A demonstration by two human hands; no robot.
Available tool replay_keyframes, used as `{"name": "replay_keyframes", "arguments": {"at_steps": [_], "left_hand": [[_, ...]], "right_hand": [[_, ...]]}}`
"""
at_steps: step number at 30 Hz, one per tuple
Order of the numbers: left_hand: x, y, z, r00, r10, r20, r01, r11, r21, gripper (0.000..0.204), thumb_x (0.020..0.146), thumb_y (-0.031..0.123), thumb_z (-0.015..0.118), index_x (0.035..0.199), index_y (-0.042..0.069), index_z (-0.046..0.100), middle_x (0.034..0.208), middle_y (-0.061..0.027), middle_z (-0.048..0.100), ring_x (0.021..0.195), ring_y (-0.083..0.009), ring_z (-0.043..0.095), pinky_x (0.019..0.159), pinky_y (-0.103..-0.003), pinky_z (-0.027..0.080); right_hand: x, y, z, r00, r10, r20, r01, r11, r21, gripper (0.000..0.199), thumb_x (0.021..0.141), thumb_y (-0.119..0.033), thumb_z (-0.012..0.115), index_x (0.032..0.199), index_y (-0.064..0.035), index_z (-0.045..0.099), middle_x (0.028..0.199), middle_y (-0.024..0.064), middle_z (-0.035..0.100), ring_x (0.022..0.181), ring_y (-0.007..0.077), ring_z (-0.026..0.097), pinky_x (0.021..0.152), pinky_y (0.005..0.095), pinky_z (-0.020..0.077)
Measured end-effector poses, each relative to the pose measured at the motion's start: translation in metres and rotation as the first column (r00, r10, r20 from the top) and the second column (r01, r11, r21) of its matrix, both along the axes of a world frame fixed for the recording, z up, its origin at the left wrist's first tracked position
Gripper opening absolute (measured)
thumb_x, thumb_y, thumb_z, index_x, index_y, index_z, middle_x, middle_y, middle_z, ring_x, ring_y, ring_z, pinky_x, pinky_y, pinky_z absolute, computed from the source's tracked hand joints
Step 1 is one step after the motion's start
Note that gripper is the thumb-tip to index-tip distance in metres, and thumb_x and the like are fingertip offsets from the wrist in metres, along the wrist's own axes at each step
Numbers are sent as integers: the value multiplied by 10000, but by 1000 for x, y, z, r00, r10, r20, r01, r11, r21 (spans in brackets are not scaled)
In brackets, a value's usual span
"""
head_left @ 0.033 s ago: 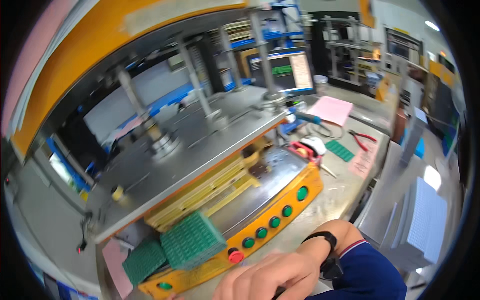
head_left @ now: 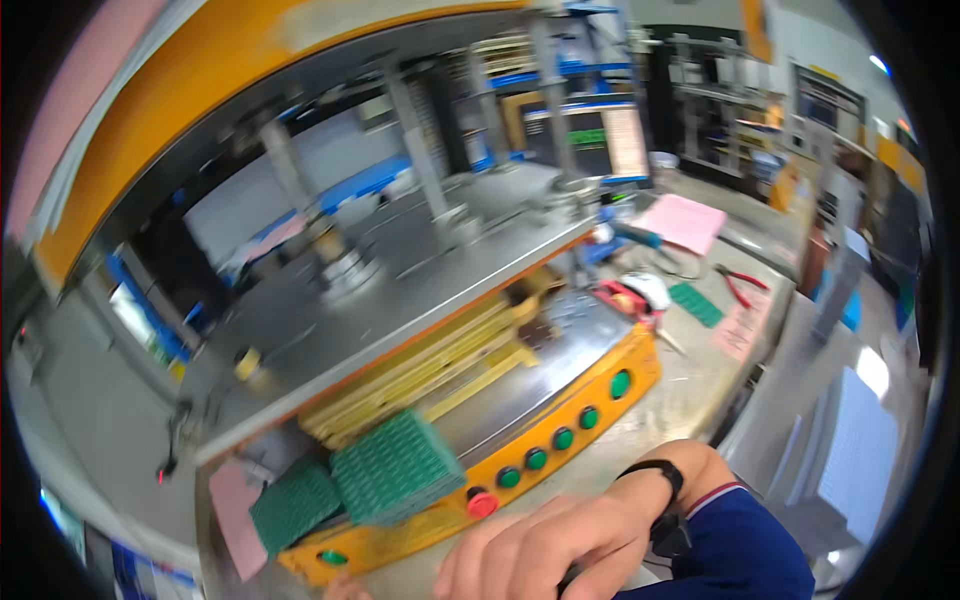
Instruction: Loading green trays containing components into an industrial press machine.
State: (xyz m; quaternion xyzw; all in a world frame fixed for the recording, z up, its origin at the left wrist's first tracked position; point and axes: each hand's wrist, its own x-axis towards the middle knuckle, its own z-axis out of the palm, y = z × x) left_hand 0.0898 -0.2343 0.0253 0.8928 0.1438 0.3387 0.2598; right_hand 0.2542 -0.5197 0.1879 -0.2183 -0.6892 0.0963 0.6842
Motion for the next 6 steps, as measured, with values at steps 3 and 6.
{"name": "replay_keyframes", "arguments": {"at_steps": [3,6], "left_hand": [[13,41,18,920,61,388,343,354,-870,454,1008,375,508,1317,43,528,1356,-143,526,1245,-273,489,1045,-411,398],[17,80,40,756,16,655,652,-111,-750,341,995,300,503,1255,89,563,1325,-112,567,1158,-268,553,894,-451,463]], "right_hand": [[8,8,9,892,-369,260,415,898,-150,75,930,-52,643,971,10,647,980,116,648,975,296,642,869,425,509],[7,50,3,693,-534,484,638,767,-69,114,919,-114,677,979,-18,665,993,115,665,1011,311,654,879,425,513]]}}
